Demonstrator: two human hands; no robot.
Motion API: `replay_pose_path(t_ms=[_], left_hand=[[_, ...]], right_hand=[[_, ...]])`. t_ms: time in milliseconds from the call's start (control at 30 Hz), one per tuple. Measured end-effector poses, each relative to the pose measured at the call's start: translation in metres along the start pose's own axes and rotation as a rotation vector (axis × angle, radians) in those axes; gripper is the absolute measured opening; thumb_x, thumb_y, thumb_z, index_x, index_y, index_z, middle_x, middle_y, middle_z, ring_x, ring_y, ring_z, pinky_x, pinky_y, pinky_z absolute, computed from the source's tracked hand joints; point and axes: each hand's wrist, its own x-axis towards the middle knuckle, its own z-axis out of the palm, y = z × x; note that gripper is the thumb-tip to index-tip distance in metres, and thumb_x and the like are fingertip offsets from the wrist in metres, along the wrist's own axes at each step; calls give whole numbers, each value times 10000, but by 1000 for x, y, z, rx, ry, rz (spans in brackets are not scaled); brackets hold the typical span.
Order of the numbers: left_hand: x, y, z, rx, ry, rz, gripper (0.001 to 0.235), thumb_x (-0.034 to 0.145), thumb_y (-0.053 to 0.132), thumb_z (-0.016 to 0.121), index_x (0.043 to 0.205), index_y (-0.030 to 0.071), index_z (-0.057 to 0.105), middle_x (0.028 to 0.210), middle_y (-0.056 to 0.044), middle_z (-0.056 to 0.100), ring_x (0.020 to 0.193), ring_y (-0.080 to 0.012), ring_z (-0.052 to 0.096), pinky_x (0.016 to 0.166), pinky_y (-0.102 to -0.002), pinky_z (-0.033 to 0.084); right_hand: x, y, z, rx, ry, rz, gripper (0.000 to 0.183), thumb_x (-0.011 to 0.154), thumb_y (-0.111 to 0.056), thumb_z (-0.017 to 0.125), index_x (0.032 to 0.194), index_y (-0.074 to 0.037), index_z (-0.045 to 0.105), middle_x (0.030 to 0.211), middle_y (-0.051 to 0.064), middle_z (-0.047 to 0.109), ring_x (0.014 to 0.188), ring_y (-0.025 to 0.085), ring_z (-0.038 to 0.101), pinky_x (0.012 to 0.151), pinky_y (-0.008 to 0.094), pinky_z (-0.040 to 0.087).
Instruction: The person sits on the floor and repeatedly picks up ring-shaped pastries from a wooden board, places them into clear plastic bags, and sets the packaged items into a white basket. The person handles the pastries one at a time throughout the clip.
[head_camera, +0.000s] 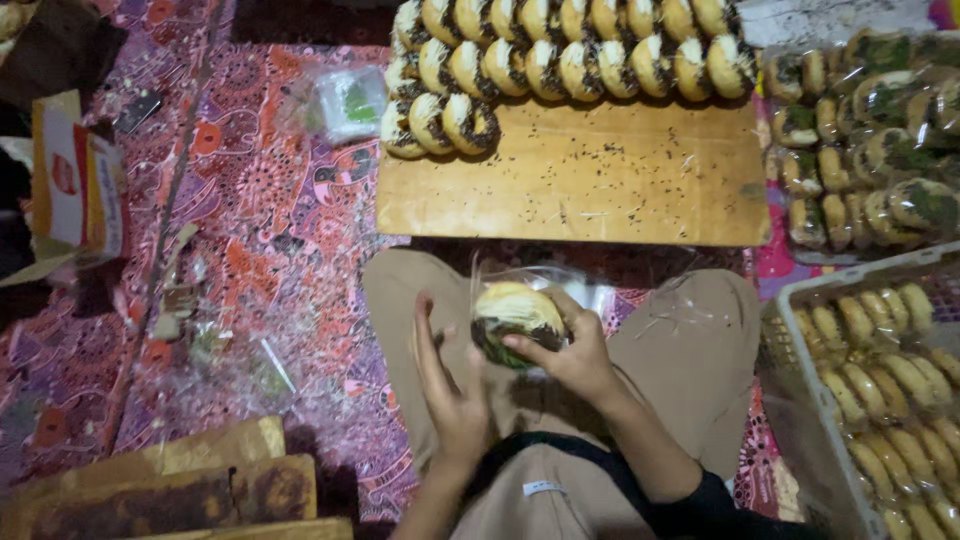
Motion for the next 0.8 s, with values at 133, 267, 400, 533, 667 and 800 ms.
replay_pose_path(t_ms=[133,267,400,533,667,800], left_hand=[[22,-41,-7,-206,-176,-488,318,1065,179,586,1244,-72,663,1105,-173,746,1017,-158,672,872,-269,547],[17,-49,-5,-99,-102,-510,264,1032,195,629,1032,-55,715,830,-95,764,767,-99,690,670,-273,554],[33,-60,-15,89,-64,-589,228,1004,191,631,1073,2,739,757,-95,740,640,-114,622,567,-306,473],[55,-90,-23,185,120,-253,159,960,136,704,997,-14,743,832,-86,723,755,-137,656,697,-299,529],[34,-131,-30,342,146,-131,119,938,99,737,931,-19,728,798,-127,638,786,-230,603,715,-344,483],[-8,-175,-37,567,48,-282,206,920,120,792,832,-24,674,739,-107,635,720,-225,560,674,-363,442]], right_hand=[[-22,38,18,234,-110,219,433,996,-363,610,1166,27,694,933,73,751,839,114,676,779,260,560],[-24,59,32,319,21,355,520,1186,-299,513,917,51,788,789,71,724,722,98,606,680,259,512],[9,55,40,375,165,256,223,984,-174,671,1045,10,782,856,56,748,715,80,635,638,224,512],[47,68,65,605,253,449,140,947,-105,718,1017,2,776,834,60,760,671,70,642,550,197,452],[31,123,104,579,261,663,112,931,-121,722,966,-26,771,775,34,732,597,53,586,482,184,413],[-19,189,130,477,36,936,165,883,-201,777,889,-41,737,731,31,719,554,79,572,447,221,378]])
